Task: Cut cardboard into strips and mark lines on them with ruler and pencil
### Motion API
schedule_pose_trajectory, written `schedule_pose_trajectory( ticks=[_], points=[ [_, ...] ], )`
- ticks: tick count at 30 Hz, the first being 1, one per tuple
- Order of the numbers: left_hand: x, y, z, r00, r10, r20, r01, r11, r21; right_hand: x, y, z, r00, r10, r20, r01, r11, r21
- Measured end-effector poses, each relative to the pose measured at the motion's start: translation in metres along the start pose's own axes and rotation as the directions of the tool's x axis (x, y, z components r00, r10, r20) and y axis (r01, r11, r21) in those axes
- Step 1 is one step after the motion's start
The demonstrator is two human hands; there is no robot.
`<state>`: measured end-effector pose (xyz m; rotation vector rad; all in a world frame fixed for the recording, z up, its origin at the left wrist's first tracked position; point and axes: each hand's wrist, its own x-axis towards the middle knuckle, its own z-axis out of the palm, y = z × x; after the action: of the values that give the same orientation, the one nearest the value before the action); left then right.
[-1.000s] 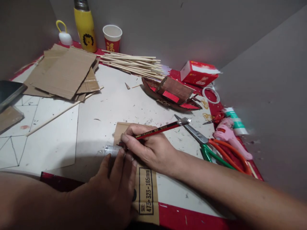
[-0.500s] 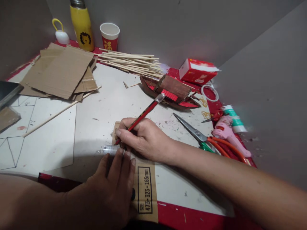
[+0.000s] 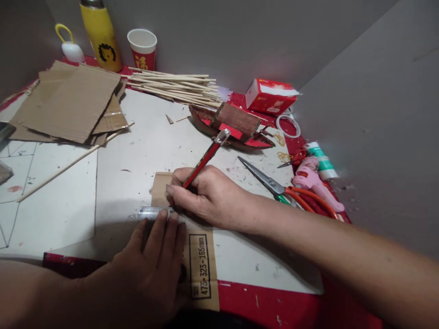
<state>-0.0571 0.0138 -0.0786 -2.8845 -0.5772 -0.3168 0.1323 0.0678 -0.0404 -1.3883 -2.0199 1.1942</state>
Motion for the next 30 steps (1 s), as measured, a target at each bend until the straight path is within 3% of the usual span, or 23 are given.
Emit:
schedule_pose_trajectory(
  ticks=[7,25,30],
  points=[
    [0.001,0.0,-0.001,0.999,0.013,-0.032,-0.011,0.999,0.045,-0.01,-0.002,-0.005,0.999,-0.041,-0.023,0.037,0.991,-0.131],
    [-0.001,0.002,-0.002,1.0,0.003,0.025,-0.002,1.0,-0.011,-0.043,-0.001,-0.012,0.992,-0.118,-0.043,0.092,0.915,-0.392],
    [-0.001,0.003,-0.001,1.0,0.0,0.019,0.0,1.0,-0.027,-0.049,-0.002,-0.013,0.994,-0.091,-0.058,0.058,0.906,-0.42]
  ],
)
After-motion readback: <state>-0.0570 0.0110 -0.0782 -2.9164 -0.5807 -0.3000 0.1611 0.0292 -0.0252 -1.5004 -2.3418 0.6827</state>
